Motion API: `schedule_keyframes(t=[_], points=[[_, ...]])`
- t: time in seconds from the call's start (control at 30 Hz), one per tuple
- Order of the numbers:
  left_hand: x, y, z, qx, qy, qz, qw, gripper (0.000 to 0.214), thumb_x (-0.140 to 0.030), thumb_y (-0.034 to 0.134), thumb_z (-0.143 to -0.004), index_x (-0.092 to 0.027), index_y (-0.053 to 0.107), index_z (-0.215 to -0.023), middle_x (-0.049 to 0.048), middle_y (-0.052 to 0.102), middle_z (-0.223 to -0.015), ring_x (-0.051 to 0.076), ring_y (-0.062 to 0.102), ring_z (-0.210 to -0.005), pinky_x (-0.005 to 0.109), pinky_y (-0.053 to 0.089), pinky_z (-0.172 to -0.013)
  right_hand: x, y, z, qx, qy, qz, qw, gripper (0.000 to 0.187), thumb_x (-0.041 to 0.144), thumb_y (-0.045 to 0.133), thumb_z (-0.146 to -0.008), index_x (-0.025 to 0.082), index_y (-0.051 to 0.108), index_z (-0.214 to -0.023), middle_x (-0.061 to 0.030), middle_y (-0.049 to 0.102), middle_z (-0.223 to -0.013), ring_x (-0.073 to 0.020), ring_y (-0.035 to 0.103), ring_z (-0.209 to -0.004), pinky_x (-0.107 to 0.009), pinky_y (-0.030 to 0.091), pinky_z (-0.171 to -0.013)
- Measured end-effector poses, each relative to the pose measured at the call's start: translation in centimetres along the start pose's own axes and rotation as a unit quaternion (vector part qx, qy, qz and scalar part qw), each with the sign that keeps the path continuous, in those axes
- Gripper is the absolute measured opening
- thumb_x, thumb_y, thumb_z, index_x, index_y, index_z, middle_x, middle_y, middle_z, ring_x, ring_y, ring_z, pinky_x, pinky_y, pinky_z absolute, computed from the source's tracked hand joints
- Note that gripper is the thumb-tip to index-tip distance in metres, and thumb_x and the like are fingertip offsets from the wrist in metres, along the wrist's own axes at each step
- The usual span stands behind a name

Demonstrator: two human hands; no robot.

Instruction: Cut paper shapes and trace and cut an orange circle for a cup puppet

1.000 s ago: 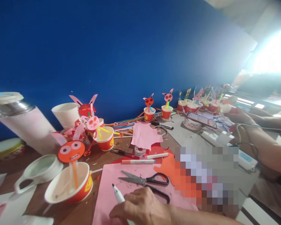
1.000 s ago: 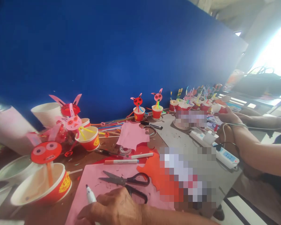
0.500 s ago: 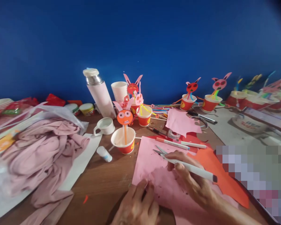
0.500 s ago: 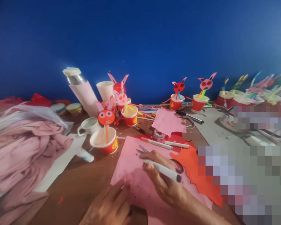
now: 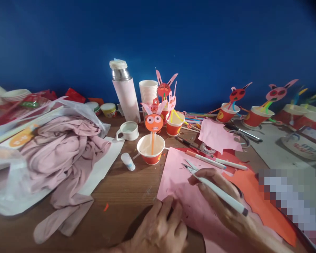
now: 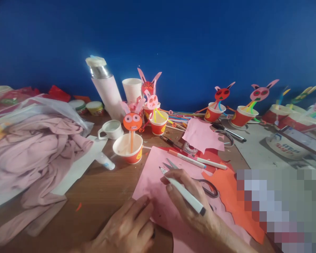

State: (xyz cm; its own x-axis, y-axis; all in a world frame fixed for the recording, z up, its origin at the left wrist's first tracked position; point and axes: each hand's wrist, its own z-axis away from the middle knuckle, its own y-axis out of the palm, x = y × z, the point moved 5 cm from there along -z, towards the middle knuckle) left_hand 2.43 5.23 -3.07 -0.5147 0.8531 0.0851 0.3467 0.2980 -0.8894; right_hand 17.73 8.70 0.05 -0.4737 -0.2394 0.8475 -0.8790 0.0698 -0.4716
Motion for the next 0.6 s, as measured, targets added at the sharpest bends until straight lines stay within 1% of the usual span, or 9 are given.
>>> schedule_keyframes(t=[0.07, 0.13, 0.2, 0.27, 0.33, 0.43, 0.53, 0.6], points=[[0.0, -0.2, 0.0, 0.0, -0.004, 0.007, 1.0, 0.024, -0.035, 0.051, -0.086, -0.016, 0.059, -0.074, 0.0084, 0.065, -0.096, 0.026, 0.057, -0.095, 0.036, 0.042, -0.075, -0.1, 0.3, 0.5, 0.016, 0.004, 0.038, 0.999, 0.018, 0.034, 0.047, -0.09, 0.025, 0.056, -0.102, -0.0059, 0.066, -0.097, -0.0197, 0.062, -0.093, -0.031, 0.051, -0.079], [0.1, -0.3, 0.0, -0.007, -0.012, 0.012, 1.0, 0.023, -0.035, 0.051, -0.086, -0.016, 0.059, -0.075, 0.0079, 0.066, -0.095, 0.026, 0.058, -0.094, 0.036, 0.043, -0.076, -0.3, 0.5, 0.9, 0.026, 0.003, 0.051, 0.998, 0.021, 0.036, 0.046, -0.091, 0.026, 0.056, -0.107, -0.0065, 0.065, -0.103, -0.0214, 0.061, -0.097, -0.034, 0.051, -0.081], [0.2, -0.4, 0.0, -0.025, -0.023, 0.014, 0.999, 0.023, -0.034, 0.05, -0.086, -0.017, 0.058, -0.074, 0.0079, 0.067, -0.094, 0.026, 0.06, -0.093, 0.035, 0.043, -0.074, -0.5, 0.8, 1.2, 0.036, -0.006, 0.043, 0.998, 0.021, 0.034, 0.046, -0.091, 0.027, 0.056, -0.108, -0.007, 0.064, -0.105, -0.0213, 0.062, -0.095, -0.034, 0.053, -0.079], [0.2, -0.4, 0.0, -0.037, -0.031, 0.013, 0.999, 0.024, -0.033, 0.048, -0.086, -0.017, 0.057, -0.072, 0.0078, 0.068, -0.094, 0.025, 0.06, -0.092, 0.034, 0.043, -0.074, -0.5, 1.0, 1.2, 0.044, -0.015, 0.034, 0.998, 0.021, 0.032, 0.048, -0.092, 0.026, 0.057, -0.109, -0.007, 0.063, -0.107, -0.0199, 0.063, -0.092, -0.034, 0.053, -0.077], [0.2, -0.3, 0.0, -0.05, -0.027, 0.01, 0.998, 0.025, -0.032, 0.046, -0.087, -0.017, 0.057, -0.07, 0.0078, 0.068, -0.093, 0.024, 0.061, -0.091, 0.034, 0.043, -0.073, -0.4, 1.1, 1.1, 0.046, -0.015, 0.036, 0.998, 0.023, 0.031, 0.05, -0.091, 0.021, 0.057, -0.111, -0.0071, 0.061, -0.112, -0.019, 0.062, -0.092, -0.037, 0.052, -0.078], [0.2, -0.1, 0.0, -0.068, -0.031, 0.007, 0.997, 0.027, -0.028, 0.043, -0.087, -0.017, 0.055, -0.066, 0.0082, 0.069, -0.091, 0.024, 0.061, -0.091, 0.034, 0.043, -0.071, -0.3, 0.9, 1.1, 0.046, -0.008, 0.043, 0.998, 0.023, 0.029, 0.052, -0.091, 0.021, 0.057, -0.112, -0.0063, 0.058, -0.117, -0.019, 0.06, -0.095, -0.038, 0.051, -0.08], [0.3, 0.0, -0.1, -0.063, -0.038, 0.002, 0.997, 0.027, -0.024, 0.042, -0.087, -0.017, 0.054, -0.063, 0.0075, 0.07, -0.087, 0.024, 0.061, -0.091, 0.034, 0.042, -0.072, -0.4, 0.7, 1.2, 0.051, -0.004, 0.053, 0.997, 0.02, 0.03, 0.051, -0.091, 0.023, 0.058, -0.108, -0.0058, 0.059, -0.115, -0.0176, 0.06, -0.093, -0.035, 0.052, -0.079], [0.3, -0.1, -0.3, -0.056, -0.035, -0.003, 0.998, 0.027, -0.023, 0.043, -0.087, -0.017, 0.054, -0.063, 0.0058, 0.07, -0.084, 0.024, 0.061, -0.091, 0.034, 0.041, -0.072, -0.7, 0.8, 1.1, 0.056, -0.003, 0.061, 0.997, 0.019, 0.031, 0.049, -0.092, 0.021, 0.06, -0.105, -0.0051, 0.062, -0.107, -0.0154, 0.062, -0.085, -0.033, 0.053, -0.074]])
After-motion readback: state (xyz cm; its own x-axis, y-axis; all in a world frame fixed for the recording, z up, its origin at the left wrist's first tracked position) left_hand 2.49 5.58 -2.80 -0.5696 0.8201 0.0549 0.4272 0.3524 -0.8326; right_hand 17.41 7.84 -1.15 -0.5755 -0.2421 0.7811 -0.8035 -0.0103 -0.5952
